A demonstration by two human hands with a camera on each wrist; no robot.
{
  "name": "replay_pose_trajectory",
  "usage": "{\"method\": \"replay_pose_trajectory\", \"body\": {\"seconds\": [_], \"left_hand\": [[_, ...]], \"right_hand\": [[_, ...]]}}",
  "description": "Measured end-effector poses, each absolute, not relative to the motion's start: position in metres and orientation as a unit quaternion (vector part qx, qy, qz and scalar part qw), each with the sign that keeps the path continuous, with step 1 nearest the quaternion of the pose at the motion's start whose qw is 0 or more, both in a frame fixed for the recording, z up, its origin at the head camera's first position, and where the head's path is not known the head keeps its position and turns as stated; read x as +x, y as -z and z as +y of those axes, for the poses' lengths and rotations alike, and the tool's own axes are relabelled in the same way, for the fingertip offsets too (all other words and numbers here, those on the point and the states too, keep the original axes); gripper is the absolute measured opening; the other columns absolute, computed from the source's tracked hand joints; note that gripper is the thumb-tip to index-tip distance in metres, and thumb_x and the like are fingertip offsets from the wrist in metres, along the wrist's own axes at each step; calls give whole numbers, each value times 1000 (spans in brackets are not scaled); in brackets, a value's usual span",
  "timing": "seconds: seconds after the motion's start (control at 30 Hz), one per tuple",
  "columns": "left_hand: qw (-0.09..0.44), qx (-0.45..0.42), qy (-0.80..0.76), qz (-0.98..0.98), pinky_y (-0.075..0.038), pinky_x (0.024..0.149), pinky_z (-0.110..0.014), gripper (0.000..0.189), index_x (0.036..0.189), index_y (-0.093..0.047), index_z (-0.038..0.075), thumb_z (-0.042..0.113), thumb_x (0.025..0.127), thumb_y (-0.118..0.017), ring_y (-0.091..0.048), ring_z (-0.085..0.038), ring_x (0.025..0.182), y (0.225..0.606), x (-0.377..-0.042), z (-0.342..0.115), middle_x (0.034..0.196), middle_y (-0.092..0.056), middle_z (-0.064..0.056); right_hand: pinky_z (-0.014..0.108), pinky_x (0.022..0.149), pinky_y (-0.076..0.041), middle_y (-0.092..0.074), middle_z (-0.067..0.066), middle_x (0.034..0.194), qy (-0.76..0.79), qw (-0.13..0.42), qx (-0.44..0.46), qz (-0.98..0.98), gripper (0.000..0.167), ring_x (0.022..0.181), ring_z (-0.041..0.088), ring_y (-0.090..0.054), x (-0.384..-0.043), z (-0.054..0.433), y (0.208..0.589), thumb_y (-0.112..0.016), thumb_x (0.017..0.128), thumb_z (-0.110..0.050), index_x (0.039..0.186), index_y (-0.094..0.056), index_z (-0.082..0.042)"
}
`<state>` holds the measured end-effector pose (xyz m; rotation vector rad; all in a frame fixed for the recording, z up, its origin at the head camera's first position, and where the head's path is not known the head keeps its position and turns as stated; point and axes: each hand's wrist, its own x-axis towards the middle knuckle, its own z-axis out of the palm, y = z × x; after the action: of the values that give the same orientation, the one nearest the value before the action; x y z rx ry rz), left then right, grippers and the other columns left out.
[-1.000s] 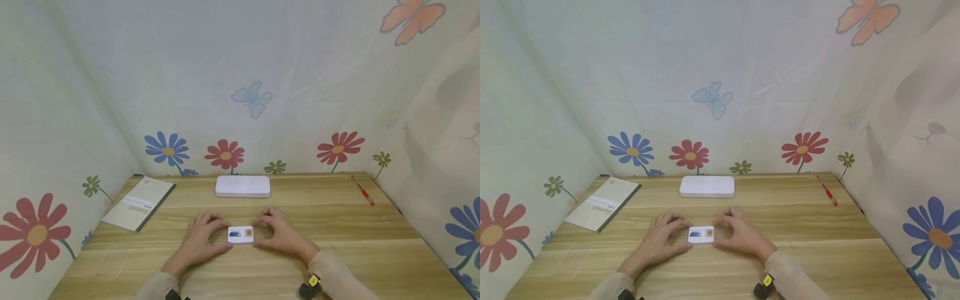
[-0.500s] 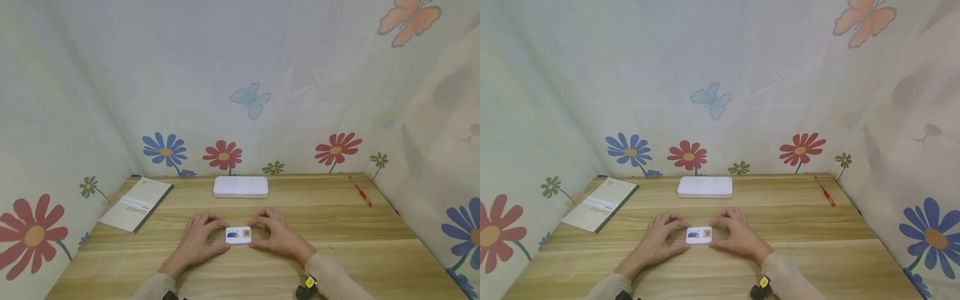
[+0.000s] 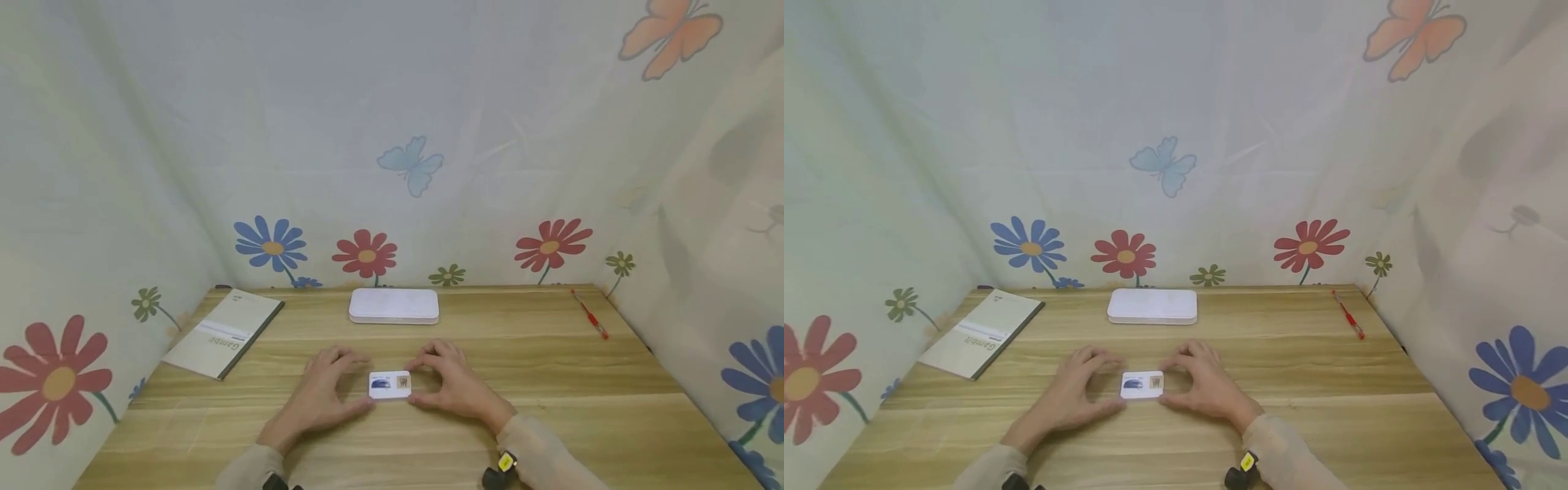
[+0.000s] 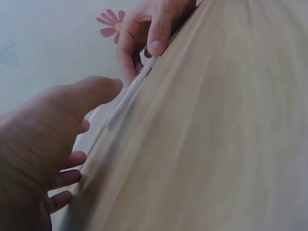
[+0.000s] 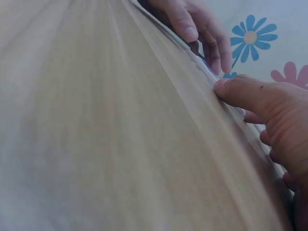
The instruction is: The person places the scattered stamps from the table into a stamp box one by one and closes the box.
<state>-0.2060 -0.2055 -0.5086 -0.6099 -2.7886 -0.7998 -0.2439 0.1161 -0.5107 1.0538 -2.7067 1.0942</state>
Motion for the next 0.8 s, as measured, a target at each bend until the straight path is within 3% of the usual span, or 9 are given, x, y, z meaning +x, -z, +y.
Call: {"method": "replay_pose_trajectory", "body": {"seconds": [0.37,0.67,0.8], "left_hand": [[104,-148,265,-947,-56,106,-60,72,152,-65,27,47,89,-94,-66,-30,127,475,-191,-235,148,-57,-3],[193,-103,221,-951,-55,96,-68,78,149,-67,20,50,83,-97,-65,-43,123,457,-161,-316,140,-63,-16],[172,-43,197,-964,-53,91,-73,83,150,-65,16,57,84,-95,-61,-48,122,462,-140,-363,142,-59,-26]], "right_hand": [[58,115,-36,-54,-7,134,-355,4,329,-875,46,133,22,-44,-243,118,508,-95,88,-46,128,-79,-32],[57,115,-37,-55,-8,131,-346,12,333,-877,47,132,21,-45,-246,121,507,-95,88,-48,128,-79,-31],[56,113,-38,-55,-8,131,-345,10,333,-877,46,131,20,-44,-244,119,510,-94,88,-50,128,-78,-32]]}}
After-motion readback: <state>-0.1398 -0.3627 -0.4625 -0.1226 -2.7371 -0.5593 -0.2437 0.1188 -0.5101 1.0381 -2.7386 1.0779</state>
